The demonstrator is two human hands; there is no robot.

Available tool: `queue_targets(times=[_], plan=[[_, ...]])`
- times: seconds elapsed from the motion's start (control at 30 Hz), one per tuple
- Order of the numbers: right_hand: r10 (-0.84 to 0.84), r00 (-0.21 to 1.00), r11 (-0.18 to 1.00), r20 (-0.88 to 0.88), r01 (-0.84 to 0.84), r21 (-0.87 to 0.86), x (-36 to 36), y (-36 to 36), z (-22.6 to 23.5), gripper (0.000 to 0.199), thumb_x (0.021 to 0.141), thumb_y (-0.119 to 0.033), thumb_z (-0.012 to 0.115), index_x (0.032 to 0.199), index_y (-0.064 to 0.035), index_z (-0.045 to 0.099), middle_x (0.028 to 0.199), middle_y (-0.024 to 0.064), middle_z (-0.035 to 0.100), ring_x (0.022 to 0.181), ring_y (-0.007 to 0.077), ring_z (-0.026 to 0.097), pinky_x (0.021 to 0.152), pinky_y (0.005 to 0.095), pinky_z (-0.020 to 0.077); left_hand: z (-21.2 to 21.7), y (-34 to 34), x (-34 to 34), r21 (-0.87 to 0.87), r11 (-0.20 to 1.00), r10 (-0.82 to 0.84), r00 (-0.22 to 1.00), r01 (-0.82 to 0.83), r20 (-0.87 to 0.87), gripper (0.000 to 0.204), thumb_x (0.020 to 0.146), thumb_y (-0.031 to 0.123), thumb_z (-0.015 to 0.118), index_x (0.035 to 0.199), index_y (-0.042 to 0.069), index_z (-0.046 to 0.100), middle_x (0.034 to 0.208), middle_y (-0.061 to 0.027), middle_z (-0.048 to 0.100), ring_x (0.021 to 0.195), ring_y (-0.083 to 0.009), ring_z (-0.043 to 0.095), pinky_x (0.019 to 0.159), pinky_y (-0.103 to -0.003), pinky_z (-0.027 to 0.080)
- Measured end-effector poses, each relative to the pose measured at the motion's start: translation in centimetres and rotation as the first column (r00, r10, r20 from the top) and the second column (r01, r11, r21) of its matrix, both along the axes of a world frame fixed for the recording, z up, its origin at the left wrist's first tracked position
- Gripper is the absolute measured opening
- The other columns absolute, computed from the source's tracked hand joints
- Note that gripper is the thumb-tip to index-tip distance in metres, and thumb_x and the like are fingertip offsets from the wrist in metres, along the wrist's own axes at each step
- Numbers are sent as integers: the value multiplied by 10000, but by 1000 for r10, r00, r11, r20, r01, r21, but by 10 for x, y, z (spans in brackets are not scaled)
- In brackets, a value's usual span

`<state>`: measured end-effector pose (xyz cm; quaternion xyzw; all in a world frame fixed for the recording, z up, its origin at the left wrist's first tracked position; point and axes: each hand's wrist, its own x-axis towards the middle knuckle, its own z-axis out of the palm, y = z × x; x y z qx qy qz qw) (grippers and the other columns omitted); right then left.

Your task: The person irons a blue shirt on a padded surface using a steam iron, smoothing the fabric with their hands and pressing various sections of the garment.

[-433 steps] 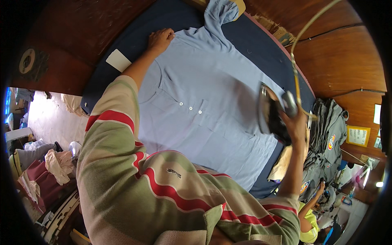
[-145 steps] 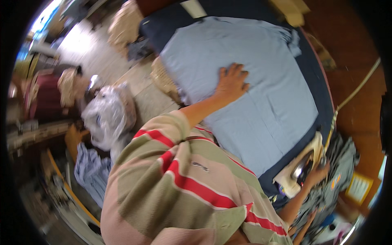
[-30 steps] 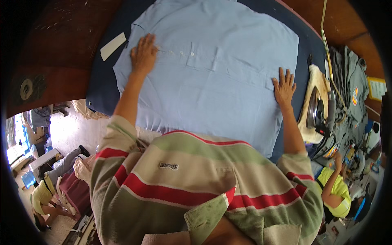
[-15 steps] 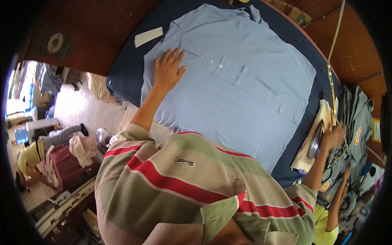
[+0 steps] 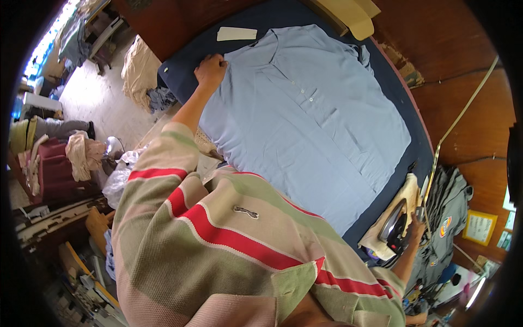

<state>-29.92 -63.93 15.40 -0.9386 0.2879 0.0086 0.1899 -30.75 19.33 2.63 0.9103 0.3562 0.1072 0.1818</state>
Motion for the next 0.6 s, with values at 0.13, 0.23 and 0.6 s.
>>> queue_targets(times=[0.13, 0.23, 0.6], plan=[[381, 924, 922, 8, -379, -76, -19, 88, 24, 519, 699, -353, 734, 986, 60, 604, 755, 172, 633, 692, 278, 635, 631, 369, 491, -4, 14, 3, -84, 994, -77, 997, 77, -6, 263, 870, 363, 509, 977, 143, 603, 1093, -64, 608, 1065, -269, 551, 828, -460, 427], [574, 816, 799, -72, -577, -172, -23, 197, 35, 627, 677, -368, 743, 1077, 83, 572, 909, 260, 646, 888, 366, 637, 756, 398, 485, -4, 17, -13, -55, 998, 24, 995, -19, 96, 271, 856, 365, 521, 956, 133, 619, 1139, -66, 593, 1077, -280, 542, 848, -488, 394], [902, 418, 419, -108, -908, -9, -13, 534, 5, 605, 714, -568, 629, 867, 15, 579, 812, 264, 633, 806, 418, 622, 692, 474, 492, -18, -35, -105, 21, 997, 72, 982, -76, 177, 194, 799, 337, 626, 815, 144, 615, 1401, -44, 406, 1345, -264, 283, 1005, -593, 189]])
